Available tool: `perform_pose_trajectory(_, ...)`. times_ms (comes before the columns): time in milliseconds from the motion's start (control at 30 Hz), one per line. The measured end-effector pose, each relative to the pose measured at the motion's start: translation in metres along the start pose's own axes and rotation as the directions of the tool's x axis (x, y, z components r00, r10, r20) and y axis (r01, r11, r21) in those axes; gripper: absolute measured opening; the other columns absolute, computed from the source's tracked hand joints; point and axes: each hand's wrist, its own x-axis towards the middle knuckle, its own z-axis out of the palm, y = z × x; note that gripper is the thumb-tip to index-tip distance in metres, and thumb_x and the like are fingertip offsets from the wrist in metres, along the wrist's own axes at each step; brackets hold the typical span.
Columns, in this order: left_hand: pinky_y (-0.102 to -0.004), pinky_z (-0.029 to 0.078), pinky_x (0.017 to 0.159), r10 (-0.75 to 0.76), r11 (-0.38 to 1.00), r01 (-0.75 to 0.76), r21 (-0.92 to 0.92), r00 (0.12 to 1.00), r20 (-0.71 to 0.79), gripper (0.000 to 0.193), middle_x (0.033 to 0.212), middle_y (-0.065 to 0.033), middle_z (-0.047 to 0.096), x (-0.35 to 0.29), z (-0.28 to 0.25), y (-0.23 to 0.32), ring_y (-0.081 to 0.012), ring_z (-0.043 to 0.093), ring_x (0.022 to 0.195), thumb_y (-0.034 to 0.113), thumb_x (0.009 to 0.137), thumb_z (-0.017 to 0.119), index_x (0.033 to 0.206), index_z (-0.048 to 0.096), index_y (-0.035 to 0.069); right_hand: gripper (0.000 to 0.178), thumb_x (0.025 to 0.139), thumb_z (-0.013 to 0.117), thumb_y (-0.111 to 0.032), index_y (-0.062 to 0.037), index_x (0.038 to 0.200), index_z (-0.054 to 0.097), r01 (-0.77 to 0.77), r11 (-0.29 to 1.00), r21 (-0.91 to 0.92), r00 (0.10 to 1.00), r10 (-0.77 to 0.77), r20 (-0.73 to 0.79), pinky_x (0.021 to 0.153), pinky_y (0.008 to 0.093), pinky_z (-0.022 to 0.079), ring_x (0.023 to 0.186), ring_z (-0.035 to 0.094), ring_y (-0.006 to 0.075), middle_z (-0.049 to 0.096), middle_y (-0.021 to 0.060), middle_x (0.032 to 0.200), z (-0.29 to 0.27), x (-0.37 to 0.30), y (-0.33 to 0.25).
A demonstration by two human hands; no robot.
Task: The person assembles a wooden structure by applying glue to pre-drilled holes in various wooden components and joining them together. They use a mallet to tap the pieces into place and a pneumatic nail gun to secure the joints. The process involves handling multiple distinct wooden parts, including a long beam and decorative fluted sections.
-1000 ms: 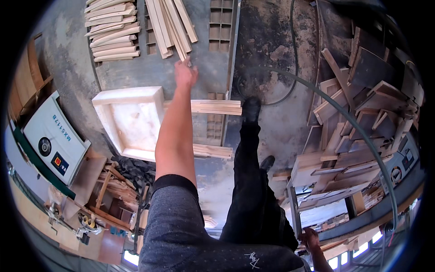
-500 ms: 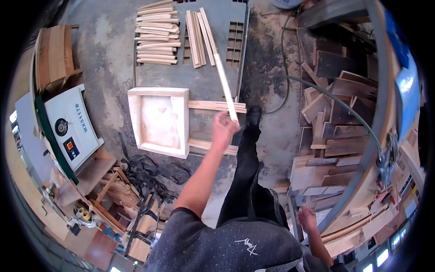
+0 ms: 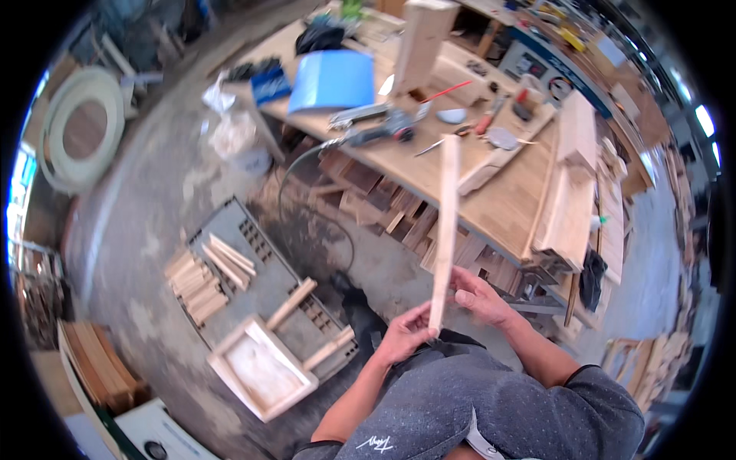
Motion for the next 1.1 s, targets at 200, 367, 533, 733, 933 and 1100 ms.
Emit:
perform_pose_trajectory(200, -0.0296, 0.049, 0.098, -0.107, 0.880, 0.027, 0.474, 0.984, 0.143, 0.054, 0.124, -0.0022, 0.065, 0.027, 0.091, -0.008, -0.0126, 0.059, 0.113, 0.009, 0.096, 0.067, 0.148, 0.051, 0.004, 0.031, 0.097, 0.065, -0.018, -0.0003, 0.121, 0.057, 0.135, 0.980, 0.146, 0.958, -0.091, -0.273, 0.086, 0.0350, 0.056, 0.096, 0.070, 0.0188, 0.071, 0.0104, 0.106, -0.049, -0.090, -0.022)
perform_pose_trajectory(367, -0.0325, 0.050, 0.100, 0.282, 0.783, -0.213, 0.584, 0.959, -0.029, 0.051, 0.126, -0.0129, 0.062, 0.087, 0.184, 0.019, -0.0174, 0.061, 0.116, 0.012, 0.097, 0.068, 0.141, 0.048, -0.005, 0.032, 0.091, 0.073, -0.021, 0.0001, 0.111, 0.060, 0.232, 0.965, -0.121, 0.852, -0.261, -0.453, 0.078, 0.0343, 0.055, 0.084, 0.068, 0.0178, 0.071, 0.0088, 0.093, -0.076, -0.092, -0.031)
perform_pose_trajectory(533, -0.0251, 0.054, 0.066, 0.315, 0.753, -0.153, 0.641, 0.938, -0.146, 0.022, 0.087, -0.0031, 0.067, 0.166, 0.236, 0.026, -0.0100, 0.064, 0.079, 0.012, 0.097, 0.067, 0.113, 0.059, -0.001, 0.040, 0.087, 0.073, -0.021, -0.0014, 0.117, 0.056, -0.020, 0.865, -0.502, 0.811, -0.280, -0.514, 0.078, 0.0490, 0.054, 0.089, 0.068, 0.0446, 0.068, 0.0264, 0.091, -0.105, -0.091, -0.047)
perform_pose_trajectory(733, -0.0317, 0.055, 0.071, 0.145, 0.968, -0.105, 0.227, 0.976, -0.164, 0.014, 0.094, -0.0092, 0.062, 0.258, 0.224, 0.040, -0.0175, 0.060, 0.080, 0.014, 0.106, 0.050, 0.109, 0.053, 0.001, 0.039, 0.092, 0.068, -0.029, -0.0015, 0.119, 0.064, -0.024, 0.892, -0.452, 0.929, -0.147, -0.340, 0.084, 0.0447, 0.055, 0.093, 0.070, 0.0412, 0.071, 0.0239, 0.098, -0.177, -0.096, -0.059)
perform_pose_trajectory(933, -0.0279, 0.045, 0.061, -0.064, 0.975, 0.099, 0.201, 0.983, -0.174, 0.029, 0.088, -0.0048, 0.054, 0.327, 0.202, 0.057, -0.0134, 0.051, 0.072, 0.033, 0.109, 0.048, 0.112, 0.052, 0.004, 0.029, 0.096, 0.066, -0.023, 0.0011, 0.111, 0.070, -0.125, 0.953, -0.277, 0.822, -0.056, -0.566, 0.078, 0.0339, 0.056, 0.083, 0.070, 0.0227, 0.074, 0.0159, 0.093, -0.251, -0.086, -0.095)
perform_pose_trajectory(1100, -0.0273, 0.045, 0.060, -0.087, 0.935, 0.187, 0.301, 0.944, -0.317, 0.030, 0.082, -0.0035, 0.056, 0.337, 0.173, 0.047, -0.0122, 0.052, 0.068, 0.035, 0.106, 0.054, 0.110, 0.055, 0.006, 0.027, 0.096, 0.067, -0.018, 0.0023, 0.114, 0.068, -0.068, 0.984, -0.165, 0.809, -0.043, -0.587, 0.071, 0.0283, 0.053, 0.076, 0.062, 0.0103, 0.071, 0.0063, 0.086, -0.305, -0.042, -0.100)
